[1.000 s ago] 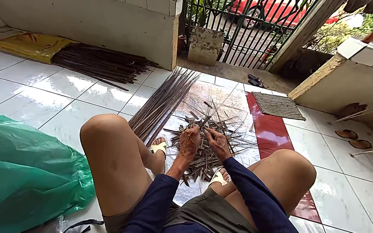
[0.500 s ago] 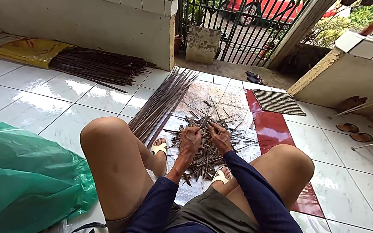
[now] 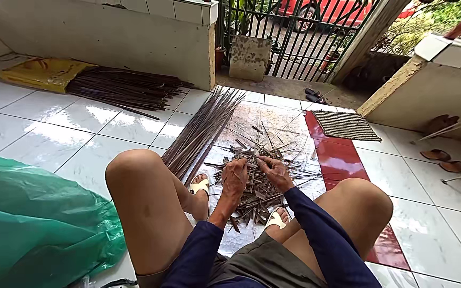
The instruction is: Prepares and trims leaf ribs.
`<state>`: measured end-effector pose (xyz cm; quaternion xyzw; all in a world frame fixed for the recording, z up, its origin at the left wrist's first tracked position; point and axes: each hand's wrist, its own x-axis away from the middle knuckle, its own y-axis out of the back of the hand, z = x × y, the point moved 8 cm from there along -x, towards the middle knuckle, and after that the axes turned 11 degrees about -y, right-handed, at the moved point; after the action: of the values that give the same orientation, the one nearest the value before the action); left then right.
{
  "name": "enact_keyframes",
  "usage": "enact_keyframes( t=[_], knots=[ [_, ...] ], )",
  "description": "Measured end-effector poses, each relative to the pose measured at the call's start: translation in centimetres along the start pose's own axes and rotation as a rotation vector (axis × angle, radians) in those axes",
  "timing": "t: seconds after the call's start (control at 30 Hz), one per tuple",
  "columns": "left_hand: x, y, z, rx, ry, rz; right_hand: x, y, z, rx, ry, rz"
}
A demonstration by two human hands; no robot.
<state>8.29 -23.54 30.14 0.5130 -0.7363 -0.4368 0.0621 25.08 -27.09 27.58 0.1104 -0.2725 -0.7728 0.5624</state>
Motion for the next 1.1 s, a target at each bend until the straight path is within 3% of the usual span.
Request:
enact_keyframes(
  t=[0.1, 0.57, 0.77, 0.9, 1.0, 1.1],
  knots=[
    [0.0, 0.1, -0.4, -0.018, -0.034, -0.017, 0.3, -0.7, 0.2, 0.009, 0.008, 0.061],
    [-0.2, -0.2, -0.9, -0.014, -0.079, -0.028, -1.0, 1.0, -1.4, 0.088, -0.118, -0.121],
    [-0.1, 0.4, -1.1, 0.012, -0.100, -0.025, -2.4, 3.5, -2.1, -0.003, -0.139, -0.234],
    [-0.2, 1.0, -0.7, 0.022, -0.075, -0.006, -3.9, 6.3, -4.2, -0.091, -0.155, -0.421],
    [-0.6, 1.1, 1.0, 0.198, 0.044, -0.001, -2.9, 7.3, -3.2, -0.127, -0.113, -0.503],
    [-0.7, 0.5, 2.4, 0.579, 0.172, -0.017, -1.5, 5.4, -1.2, -0.150, -0.009, -0.370]
  ],
)
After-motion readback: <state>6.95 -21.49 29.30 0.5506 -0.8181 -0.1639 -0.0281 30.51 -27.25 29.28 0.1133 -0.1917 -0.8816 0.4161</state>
